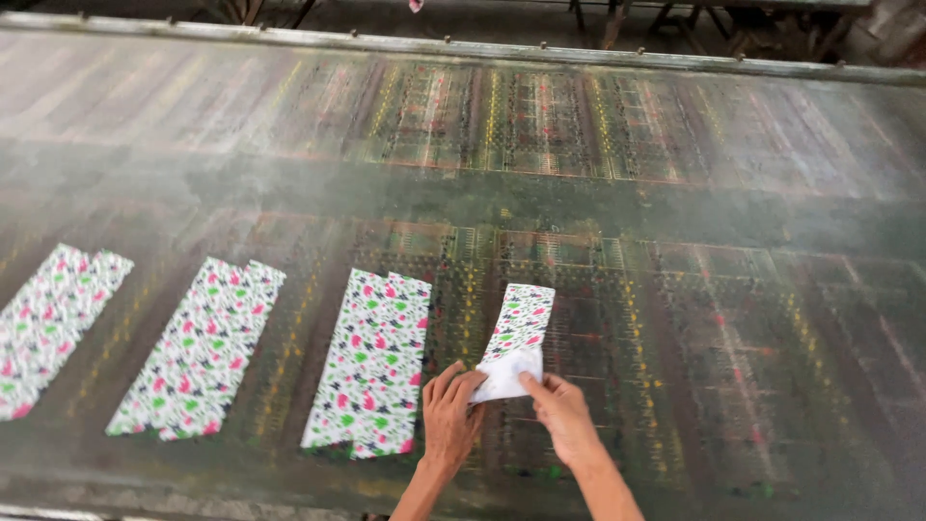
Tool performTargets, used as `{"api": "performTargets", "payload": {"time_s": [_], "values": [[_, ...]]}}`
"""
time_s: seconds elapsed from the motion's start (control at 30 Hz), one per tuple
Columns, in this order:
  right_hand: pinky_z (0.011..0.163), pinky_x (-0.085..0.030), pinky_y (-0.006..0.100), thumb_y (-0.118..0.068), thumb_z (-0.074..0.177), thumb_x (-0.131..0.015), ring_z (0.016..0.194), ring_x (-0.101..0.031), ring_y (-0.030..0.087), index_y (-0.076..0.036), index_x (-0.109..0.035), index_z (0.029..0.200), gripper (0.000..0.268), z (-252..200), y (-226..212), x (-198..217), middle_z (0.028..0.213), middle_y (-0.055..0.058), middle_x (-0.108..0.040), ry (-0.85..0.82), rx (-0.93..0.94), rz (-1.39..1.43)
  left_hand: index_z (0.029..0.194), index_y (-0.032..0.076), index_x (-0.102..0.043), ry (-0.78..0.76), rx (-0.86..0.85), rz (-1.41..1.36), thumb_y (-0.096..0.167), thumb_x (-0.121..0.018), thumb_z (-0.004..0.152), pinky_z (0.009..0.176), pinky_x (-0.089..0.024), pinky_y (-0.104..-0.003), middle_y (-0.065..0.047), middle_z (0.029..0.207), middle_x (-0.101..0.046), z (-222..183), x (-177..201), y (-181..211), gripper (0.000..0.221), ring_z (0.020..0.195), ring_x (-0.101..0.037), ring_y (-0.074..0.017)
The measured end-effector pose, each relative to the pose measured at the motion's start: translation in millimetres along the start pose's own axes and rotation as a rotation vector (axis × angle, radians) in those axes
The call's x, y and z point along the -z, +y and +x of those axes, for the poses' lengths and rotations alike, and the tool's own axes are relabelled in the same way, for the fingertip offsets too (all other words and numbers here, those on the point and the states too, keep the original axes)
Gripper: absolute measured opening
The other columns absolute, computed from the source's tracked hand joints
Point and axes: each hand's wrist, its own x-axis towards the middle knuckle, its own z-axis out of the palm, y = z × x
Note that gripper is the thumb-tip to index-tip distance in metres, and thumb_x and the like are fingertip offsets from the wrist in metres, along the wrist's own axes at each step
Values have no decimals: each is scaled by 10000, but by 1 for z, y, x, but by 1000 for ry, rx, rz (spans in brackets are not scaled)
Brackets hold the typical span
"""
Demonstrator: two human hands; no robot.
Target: Folding small printed fabric strips on a production table
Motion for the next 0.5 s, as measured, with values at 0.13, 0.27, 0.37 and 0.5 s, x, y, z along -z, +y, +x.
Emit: {"api": "performTargets", "payload": {"time_s": [0.13, 0.27, 0.37, 0.5], "values": [[494, -181, 312, -186, 965, -750, 479, -257, 114, -65, -601, 853, 222, -53, -58, -73, 564, -1, -354, -10, 9, 23, 1292, 165, -653, 23, -132, -130, 156, -744, 931, 1029, -449, -487, -33, 1240, -714, 67, 90, -27, 372, 1292, -601, -281], [492, -241, 275, -156, 962, -703, 545, -318, 89, 6, -685, 1009, 169, -83, -65, -135, 727, -13, -461, -35, 228, 147, 1189, 129, -684, 45, -245, -334, 314, -531, 1063, 938, -439, -412, -43, 1162, -734, 113, 179, -49, 271, 1149, -697, -266], [495, -279, 234, -150, 1011, -667, 541, -323, 76, -36, -634, 894, 166, -90, -66, -184, 706, -5, -400, 29, 240, 104, 1197, 174, -711, -16, -197, -372, 281, -616, 969, 983, -445, -417, -18, 1136, -742, 123, 196, -89, 269, 1134, -701, -240], [429, -306, 131, -123, 1003, -694, 523, -404, 18, -61, -609, 826, 206, -86, -67, -254, 671, -54, -390, 62, 183, 146, 1221, 260, -744, -106, -82, -298, 84, -774, 806, 1039, -434, -384, 79, 1120, -747, 123, 183, -157, 451, 1131, -686, -167]]}}
